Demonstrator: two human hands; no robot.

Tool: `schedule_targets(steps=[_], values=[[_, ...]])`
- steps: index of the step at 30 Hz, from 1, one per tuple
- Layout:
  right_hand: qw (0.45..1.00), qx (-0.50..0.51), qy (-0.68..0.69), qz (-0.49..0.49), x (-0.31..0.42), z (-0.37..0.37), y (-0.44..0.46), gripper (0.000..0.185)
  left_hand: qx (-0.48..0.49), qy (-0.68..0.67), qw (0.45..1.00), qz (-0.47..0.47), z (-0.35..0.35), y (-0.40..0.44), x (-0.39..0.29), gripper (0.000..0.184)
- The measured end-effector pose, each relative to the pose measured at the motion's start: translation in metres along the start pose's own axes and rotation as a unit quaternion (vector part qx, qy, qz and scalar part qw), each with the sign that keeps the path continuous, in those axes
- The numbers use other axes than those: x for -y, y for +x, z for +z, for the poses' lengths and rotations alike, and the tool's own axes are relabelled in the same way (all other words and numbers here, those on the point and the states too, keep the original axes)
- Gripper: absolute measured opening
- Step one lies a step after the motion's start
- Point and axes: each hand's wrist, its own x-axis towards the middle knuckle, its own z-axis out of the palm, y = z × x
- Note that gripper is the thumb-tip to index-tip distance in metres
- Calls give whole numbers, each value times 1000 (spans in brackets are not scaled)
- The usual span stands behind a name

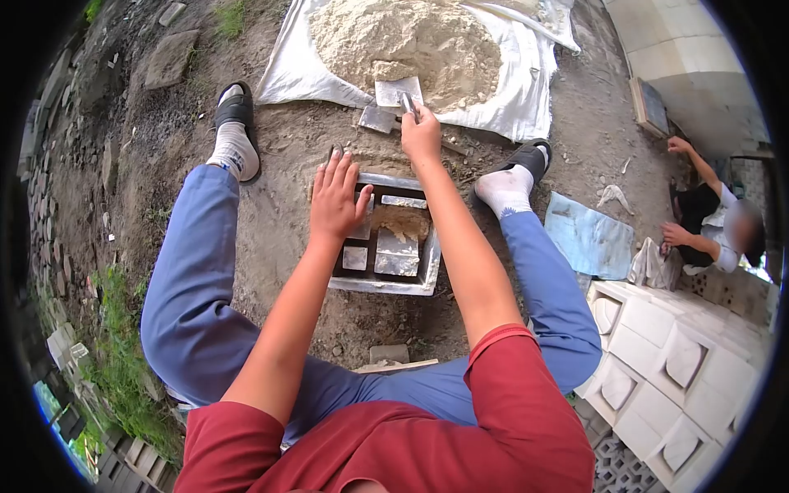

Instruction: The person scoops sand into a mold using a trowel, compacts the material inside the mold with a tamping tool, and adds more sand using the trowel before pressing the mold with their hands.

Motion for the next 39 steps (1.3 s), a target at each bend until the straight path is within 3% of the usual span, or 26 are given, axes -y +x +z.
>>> schedule_targets(steps=[12,14,21,29,39], values=[[996,41,77,-8,64,-104,-152,41,8,1,998,60,4,-9,4,56],[994,37,84,51,85,-126,-199,43,0,27,995,100,4,-11,5,59],[990,64,16,123,98,-189,-348,43,41,70,992,101,1,-40,-3,67],[977,64,31,201,104,-193,-449,43,48,65,993,89,5,-54,-2,69],[978,56,-5,202,81,-175,-461,42,59,86,992,75,3,-67,-11,66]])
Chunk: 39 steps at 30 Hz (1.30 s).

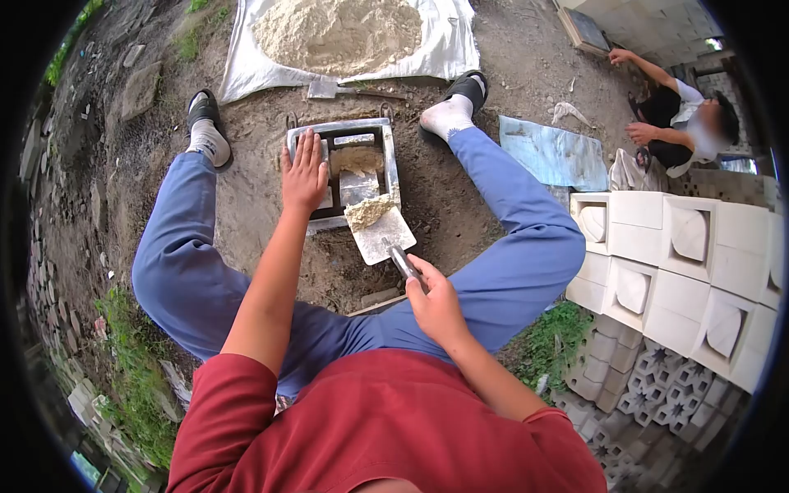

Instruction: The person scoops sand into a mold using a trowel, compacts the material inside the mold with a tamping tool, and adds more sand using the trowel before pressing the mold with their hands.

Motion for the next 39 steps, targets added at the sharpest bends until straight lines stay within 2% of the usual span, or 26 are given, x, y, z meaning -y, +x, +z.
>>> schedule_targets(steps=[2,4,8,13,17,19,26,29,31,34,37,39], values=[[1000,2,-10,-1,-6,3,3,42,-3,-4,1000,1,1,0,1,66],[999,-3,-14,-46,-12,7,5,43,-4,-10,1000,1,0,-1,1,67],[998,-2,-42,-42,-10,10,6,43,-4,-1,1000,-1,0,-1,0,67],[999,4,-41,-5,10,18,3,44,-4,-2,1000,-2,-2,-1,0,68],[998,4,-56,-17,9,21,5,44,-1,-13,1000,-3,-1,0,-1,67],[998,9,-44,39,19,25,1,46,-1,-7,1000,-4,-1,-1,1,68],[997,26,1,77,25,34,5,51,1,-6,1000,-6,0,-1,-1,68],[997,4,18,79,31,35,3,40,0,-11,1000,-7,0,-1,1,68],[995,22,27,97,34,35,2,49,-6,-14,1000,-5,1,-1,1,68],[997,14,10,81,30,34,1,50,-10,-22,1000,-6,2,-1,2,67],[998,2,9,63,33,35,0,49,-16,-72,997,-11,0,-2,6,66],[999,6,-4,37,32,34,4,48,-72,-183,979,-46,0,-2,10,64]])
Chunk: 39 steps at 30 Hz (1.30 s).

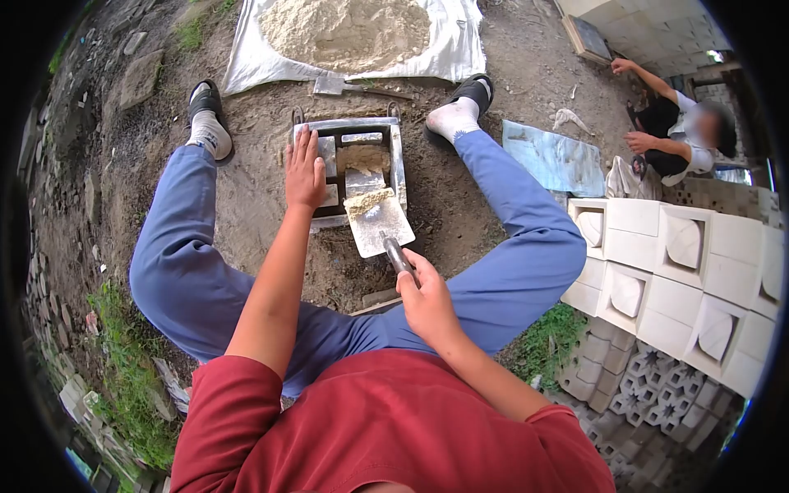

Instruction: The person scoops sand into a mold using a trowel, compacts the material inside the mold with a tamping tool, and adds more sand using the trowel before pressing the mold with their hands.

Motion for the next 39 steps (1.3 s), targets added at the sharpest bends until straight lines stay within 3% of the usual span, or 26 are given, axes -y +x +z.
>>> schedule_targets(steps=[2,4,10,19,23,25,29,39], values=[[1000,3,-14,-26,-4,-1,9,47,-12,-13,1000,-12,3,0,4,63],[982,-44,-120,-138,-7,3,22,44,-29,-20,999,-34,3,0,5,61],[952,-71,-261,-146,10,13,32,45,-18,6,999,-33,3,0,5,62],[939,-79,-298,-154,7,14,35,43,-17,12,999,-35,5,1,5,62],[943,-76,-286,-153,11,13,36,45,-21,10,999,-32,6,2,6,63],[962,-62,-255,-75,23,14,33,44,-10,14,999,-34,4,0,5,62],[981,-59,-127,-133,-18,-3,64,43,-14,19,999,-31,5,1,5,62],[998,-30,14,-59,36,-14,87,44,-6,26,999,-31,-2,3,-2,60]])
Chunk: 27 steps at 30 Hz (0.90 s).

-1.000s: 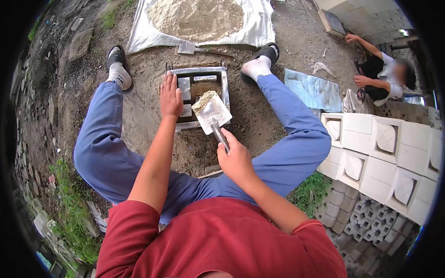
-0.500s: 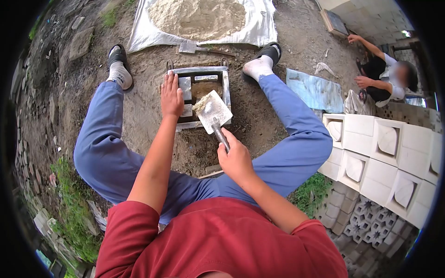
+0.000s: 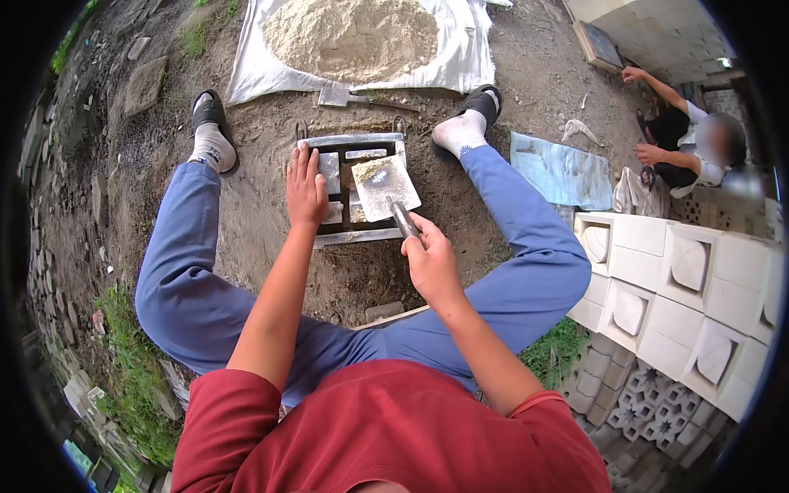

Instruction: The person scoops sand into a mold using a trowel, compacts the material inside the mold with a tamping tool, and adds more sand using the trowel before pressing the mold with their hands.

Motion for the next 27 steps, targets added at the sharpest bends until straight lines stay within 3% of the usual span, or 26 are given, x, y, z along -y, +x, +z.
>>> schedule_targets(steps=[11,22,27], values=[[999,18,-3,40,18,11,35,47,33,11,999,-18,-10,8,-11,62],[977,37,117,174,71,9,32,50,64,15,997,-36,-12,18,-15,65],[975,56,127,174,79,12,43,51,71,23,996,-42,-13,18,-16,67]])
